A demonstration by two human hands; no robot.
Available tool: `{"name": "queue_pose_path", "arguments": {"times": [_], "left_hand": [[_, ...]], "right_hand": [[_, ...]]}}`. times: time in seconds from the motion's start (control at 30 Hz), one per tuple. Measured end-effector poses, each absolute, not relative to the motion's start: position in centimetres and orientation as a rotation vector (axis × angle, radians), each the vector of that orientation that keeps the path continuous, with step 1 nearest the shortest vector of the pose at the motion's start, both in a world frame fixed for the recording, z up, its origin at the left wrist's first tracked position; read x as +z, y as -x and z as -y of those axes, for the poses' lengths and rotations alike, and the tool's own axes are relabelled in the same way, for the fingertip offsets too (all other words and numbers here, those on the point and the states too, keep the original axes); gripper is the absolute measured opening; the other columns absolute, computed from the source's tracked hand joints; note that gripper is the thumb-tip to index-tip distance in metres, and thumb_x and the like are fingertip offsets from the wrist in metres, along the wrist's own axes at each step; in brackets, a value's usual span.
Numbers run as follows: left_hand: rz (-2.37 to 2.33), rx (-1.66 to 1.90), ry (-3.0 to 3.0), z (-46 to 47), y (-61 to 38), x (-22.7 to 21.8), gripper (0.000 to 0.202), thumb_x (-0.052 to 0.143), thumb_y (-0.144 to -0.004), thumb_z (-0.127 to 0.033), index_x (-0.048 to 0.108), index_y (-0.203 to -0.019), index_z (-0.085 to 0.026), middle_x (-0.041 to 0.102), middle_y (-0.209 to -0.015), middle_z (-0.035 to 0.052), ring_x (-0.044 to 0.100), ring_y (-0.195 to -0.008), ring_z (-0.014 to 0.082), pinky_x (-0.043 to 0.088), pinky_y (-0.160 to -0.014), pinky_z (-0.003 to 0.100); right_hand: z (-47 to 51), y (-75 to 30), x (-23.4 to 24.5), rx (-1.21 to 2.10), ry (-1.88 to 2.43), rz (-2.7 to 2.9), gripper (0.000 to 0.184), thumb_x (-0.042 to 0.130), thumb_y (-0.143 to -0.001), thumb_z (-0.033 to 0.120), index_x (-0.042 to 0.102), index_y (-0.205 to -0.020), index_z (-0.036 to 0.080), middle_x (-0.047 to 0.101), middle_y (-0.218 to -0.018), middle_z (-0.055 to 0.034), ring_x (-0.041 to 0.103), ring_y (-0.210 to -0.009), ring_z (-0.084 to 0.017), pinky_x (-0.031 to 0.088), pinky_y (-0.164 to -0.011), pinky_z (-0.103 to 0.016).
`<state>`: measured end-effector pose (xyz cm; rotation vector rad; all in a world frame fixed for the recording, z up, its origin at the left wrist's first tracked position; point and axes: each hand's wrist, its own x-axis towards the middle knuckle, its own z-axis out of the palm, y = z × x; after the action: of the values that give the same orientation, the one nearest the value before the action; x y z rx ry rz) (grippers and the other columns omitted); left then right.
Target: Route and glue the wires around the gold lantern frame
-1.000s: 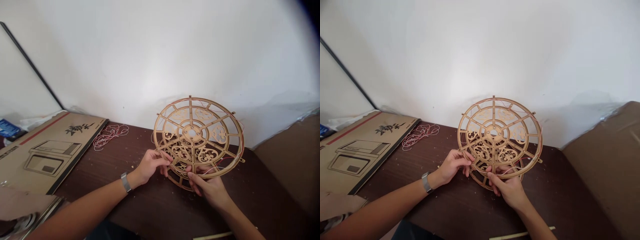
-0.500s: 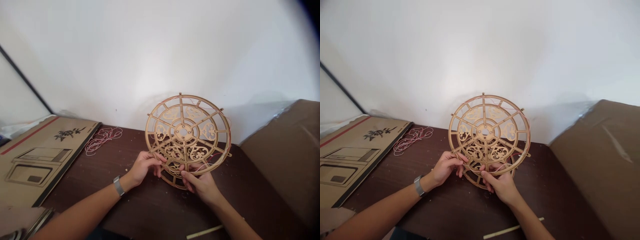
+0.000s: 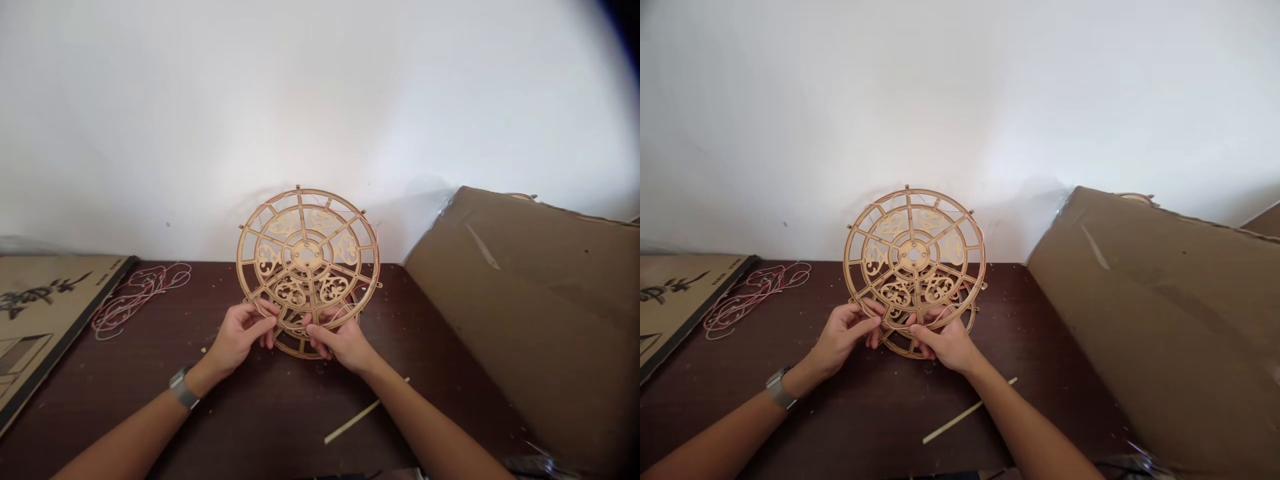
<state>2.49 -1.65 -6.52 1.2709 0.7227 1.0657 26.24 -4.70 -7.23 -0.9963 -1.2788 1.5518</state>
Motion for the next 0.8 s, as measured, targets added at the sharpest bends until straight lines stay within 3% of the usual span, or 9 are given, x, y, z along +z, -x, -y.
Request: {"name": "queue_pose_path", "arguments": {"times": [0.47, 0.67, 0.8], "left_hand": [[-0.797, 1.142, -1.213, 2.8, -4.0, -6.4, 0.036, 0.092, -0.081, -0.029, 0.066, -0.101, -0.014, 0.067, -0.068, -0.0018, 0.061, -0.048, 0.0115, 0.052, -0.049, 0.023], [-0.878, 1.248, -1.106, 3.7, -5.2, -6.4, 0.023, 0.077, -0.078, -0.018, 0.064, -0.097, -0.017, 0.065, -0.065, -0.0055, 0.057, -0.045, 0.0090, 0.045, -0.046, 0.020], [-0.901, 1.262, -1.084, 3.9, -5.4, -6.5, 0.025, 0.076, -0.076, -0.016, 0.063, -0.098, -0.017, 0.067, -0.069, -0.0055, 0.056, -0.044, 0.0076, 0.041, -0.044, 0.019]], "right_hand": [[4.9, -26.4, -6.9, 1.531, 1.013, 1.328, 0.065, 0.084, -0.084, 0.068, 0.064, -0.108, 0.011, 0.058, -0.066, 0.0025, 0.047, -0.045, -0.005, 0.036, -0.041, -0.015], [5.4, -26.3, -7.7, 1.538, 1.027, 1.357, 0.066, 0.082, -0.086, 0.070, 0.064, -0.109, 0.010, 0.061, -0.068, 0.0006, 0.049, -0.045, -0.005, 0.039, -0.042, -0.015], [5.6, -26.3, -7.9, 1.536, 1.036, 1.352, 0.063, 0.082, -0.088, 0.067, 0.064, -0.109, 0.011, 0.062, -0.068, 0.0000, 0.050, -0.045, -0.006, 0.038, -0.041, -0.015]]}}
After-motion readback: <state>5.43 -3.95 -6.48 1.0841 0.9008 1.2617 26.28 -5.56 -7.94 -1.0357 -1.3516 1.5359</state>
